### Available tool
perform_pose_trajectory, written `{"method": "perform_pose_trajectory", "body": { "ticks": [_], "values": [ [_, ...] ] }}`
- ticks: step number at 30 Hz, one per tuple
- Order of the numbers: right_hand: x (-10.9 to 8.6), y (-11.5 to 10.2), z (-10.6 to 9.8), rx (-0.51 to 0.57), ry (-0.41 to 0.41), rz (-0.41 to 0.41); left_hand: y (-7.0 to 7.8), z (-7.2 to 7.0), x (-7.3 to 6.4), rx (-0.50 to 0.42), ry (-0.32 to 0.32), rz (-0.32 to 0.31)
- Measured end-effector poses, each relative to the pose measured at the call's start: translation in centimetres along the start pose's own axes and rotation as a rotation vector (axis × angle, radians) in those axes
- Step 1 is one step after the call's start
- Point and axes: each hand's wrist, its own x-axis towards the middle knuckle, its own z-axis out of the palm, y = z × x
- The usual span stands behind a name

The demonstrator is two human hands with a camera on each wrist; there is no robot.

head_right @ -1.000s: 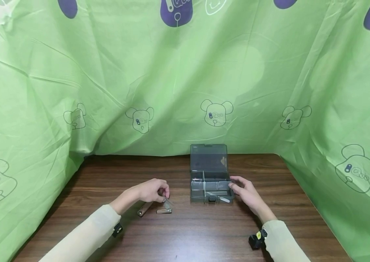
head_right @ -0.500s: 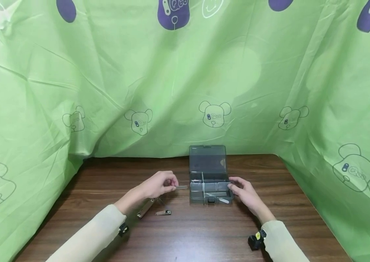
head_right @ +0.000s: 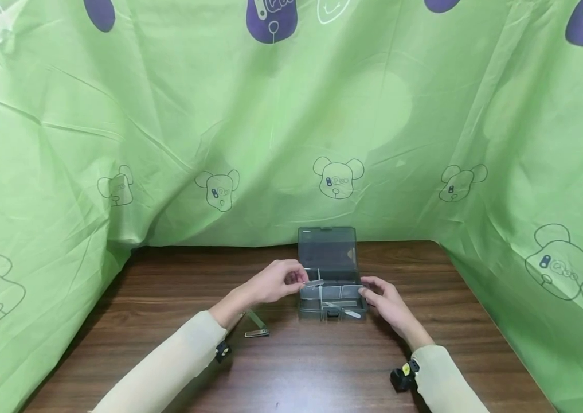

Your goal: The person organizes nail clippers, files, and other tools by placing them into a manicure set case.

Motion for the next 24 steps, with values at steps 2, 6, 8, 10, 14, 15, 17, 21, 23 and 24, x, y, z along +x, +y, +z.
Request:
{"method": "perform_pose_trajectory", "body": {
  "ticks": [2,6,8,10,14,15,17,21,23,24],
  "values": [
    [0.0,0.0,0.0,0.003,0.003,0.005,0.4,0.6,0.7,-0.004,-0.001,0.012],
    [0.0,-0.1,0.0,0.005,-0.006,0.004,1.2,1.8,1.9,-0.012,0.003,0.031],
    [0.0,-0.1,0.0,0.003,-0.003,0.007,1.7,2.4,2.5,-0.011,0.006,0.037],
    [0.0,0.0,-0.1,-0.003,-0.001,0.008,2.2,2.9,3.1,-0.01,0.008,0.048],
    [0.0,-0.1,-0.1,-0.009,0.002,0.015,3.1,3.8,4.0,0.012,0.005,0.062],
    [-0.1,-0.1,-0.1,-0.013,0.002,0.015,3.3,4.1,4.1,0.02,0.005,0.063],
    [-0.1,-0.1,-0.1,-0.014,0.002,0.018,3.5,4.6,4.4,0.034,0.001,0.059],
    [-0.2,-0.2,-0.2,-0.013,0.003,0.008,3.9,5.3,4.9,0.047,-0.006,0.054],
    [-0.2,-0.2,-0.1,0.0,0.003,0.001,4.1,5.5,5.0,0.057,-0.014,0.054],
    [-0.1,-0.2,-0.1,0.004,0.001,-0.002,4.2,5.7,5.1,0.061,-0.019,0.054]
  ]
}}
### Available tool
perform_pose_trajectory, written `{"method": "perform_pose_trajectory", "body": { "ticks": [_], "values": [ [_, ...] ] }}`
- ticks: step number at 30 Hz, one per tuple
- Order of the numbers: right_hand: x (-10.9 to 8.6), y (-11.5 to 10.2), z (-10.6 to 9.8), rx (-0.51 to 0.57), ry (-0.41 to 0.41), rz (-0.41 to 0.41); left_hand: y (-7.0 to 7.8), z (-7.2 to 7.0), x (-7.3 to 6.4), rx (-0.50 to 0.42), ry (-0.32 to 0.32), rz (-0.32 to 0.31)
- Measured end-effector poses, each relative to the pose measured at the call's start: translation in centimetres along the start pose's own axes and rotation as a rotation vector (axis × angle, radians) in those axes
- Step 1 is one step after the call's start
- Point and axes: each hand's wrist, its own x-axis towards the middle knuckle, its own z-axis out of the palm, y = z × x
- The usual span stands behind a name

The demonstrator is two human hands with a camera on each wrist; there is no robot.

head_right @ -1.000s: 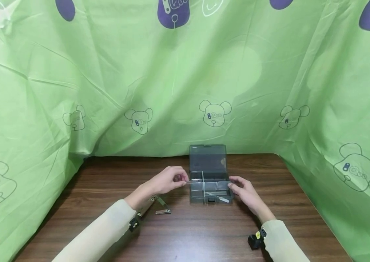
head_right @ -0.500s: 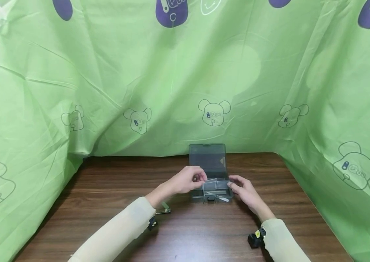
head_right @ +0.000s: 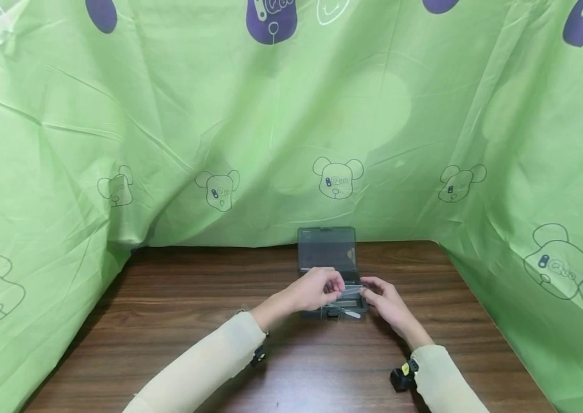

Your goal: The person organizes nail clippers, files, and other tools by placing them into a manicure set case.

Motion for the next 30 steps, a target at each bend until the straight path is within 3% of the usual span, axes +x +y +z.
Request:
{"method": "perform_pose_trajectory", "body": {
  "ticks": [6,14,20,25,30],
  "values": [
    [0.3,0.2,0.1,0.017,-0.005,-0.005,0.3,0.6,-0.2,0.022,-0.04,-0.008],
    [0.2,0.2,-0.1,0.008,0.008,-0.001,0.4,0.9,0.0,0.05,-0.045,-0.007],
    [0.2,0.3,0.0,0.005,0.009,-0.005,0.4,0.9,0.0,0.002,-0.036,-0.025],
    [0.1,0.3,0.0,-0.001,0.01,-0.002,0.3,0.0,-0.3,-0.019,-0.007,-0.005],
    [0.1,0.1,0.0,-0.017,0.014,0.019,0.2,-2.3,-1.2,-0.008,-0.002,-0.005]
  ]
}}
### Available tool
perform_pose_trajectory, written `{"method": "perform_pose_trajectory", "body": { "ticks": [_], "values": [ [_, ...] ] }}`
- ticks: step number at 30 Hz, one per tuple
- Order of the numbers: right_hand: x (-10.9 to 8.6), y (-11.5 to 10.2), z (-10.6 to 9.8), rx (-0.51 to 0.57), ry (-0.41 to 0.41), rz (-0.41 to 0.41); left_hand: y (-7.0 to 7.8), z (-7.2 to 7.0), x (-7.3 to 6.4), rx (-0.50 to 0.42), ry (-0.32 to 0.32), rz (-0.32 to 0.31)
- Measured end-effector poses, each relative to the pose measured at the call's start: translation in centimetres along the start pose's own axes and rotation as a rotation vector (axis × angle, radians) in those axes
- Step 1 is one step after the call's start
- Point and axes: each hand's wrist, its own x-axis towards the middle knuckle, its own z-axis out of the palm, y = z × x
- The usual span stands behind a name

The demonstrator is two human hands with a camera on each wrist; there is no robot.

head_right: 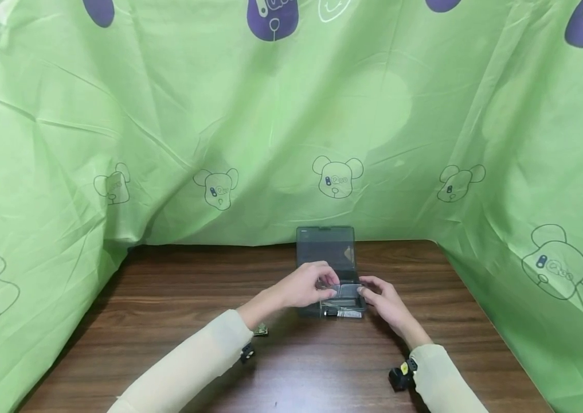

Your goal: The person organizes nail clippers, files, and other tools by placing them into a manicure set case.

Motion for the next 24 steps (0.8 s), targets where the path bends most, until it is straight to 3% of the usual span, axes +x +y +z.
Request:
{"method": "perform_pose_trajectory", "body": {
  "ticks": [4,8,15,24],
  "values": [
    [-0.1,-0.1,0.0,-0.002,0.003,0.004,-0.7,-1.9,-1.3,-0.022,-0.007,-0.019],
    [0.0,0.0,0.0,0.004,0.002,0.013,-2.3,-3.1,-3.0,-0.064,-0.001,-0.034],
    [0.0,0.1,0.1,0.011,-0.005,0.011,-5.2,-4.2,-6.1,-0.096,-0.001,-0.074],
    [0.1,0.1,0.0,0.018,-0.003,0.006,-8.2,-5.3,-9.5,-0.09,-0.036,-0.177]
  ]
}}
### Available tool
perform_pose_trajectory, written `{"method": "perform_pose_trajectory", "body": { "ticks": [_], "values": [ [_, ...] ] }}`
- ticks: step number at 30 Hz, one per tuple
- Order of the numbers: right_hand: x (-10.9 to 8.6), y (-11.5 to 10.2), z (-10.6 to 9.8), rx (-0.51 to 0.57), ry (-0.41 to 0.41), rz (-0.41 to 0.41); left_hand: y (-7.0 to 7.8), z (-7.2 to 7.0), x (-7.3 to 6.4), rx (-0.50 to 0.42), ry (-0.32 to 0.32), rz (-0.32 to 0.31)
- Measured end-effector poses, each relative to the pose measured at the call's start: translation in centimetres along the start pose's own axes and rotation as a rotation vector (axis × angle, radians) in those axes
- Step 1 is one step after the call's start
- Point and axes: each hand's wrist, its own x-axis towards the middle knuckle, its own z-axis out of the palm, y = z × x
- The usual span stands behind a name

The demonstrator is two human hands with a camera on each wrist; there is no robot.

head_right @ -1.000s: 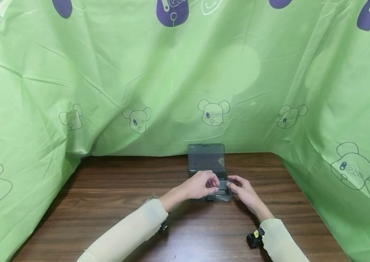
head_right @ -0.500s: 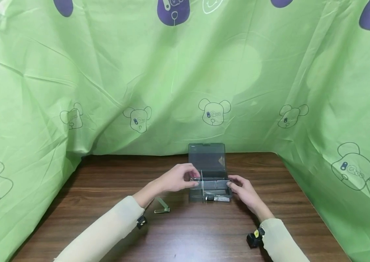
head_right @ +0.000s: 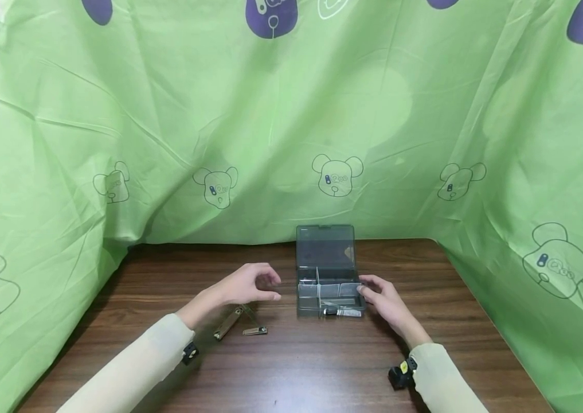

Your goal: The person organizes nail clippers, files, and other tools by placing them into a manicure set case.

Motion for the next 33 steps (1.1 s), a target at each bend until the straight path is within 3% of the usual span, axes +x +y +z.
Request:
{"method": "perform_pose_trajectory", "body": {
  "ticks": [8,15,24,33],
  "values": [
    [-0.1,-0.3,0.0,-0.002,-0.005,0.007,-2.2,-0.5,-2.2,-0.041,-0.053,-0.06],
    [-0.1,-0.4,-0.1,-0.007,-0.009,0.009,-2.6,-0.8,-3.6,-0.003,-0.087,-0.049],
    [-0.1,-0.2,0.0,-0.01,-0.011,0.013,-2.8,-0.2,-4.3,0.074,-0.159,-0.067],
    [-0.1,-0.1,0.0,-0.001,-0.014,0.016,-2.7,0.5,-4.4,0.125,-0.145,-0.028]
  ]
}}
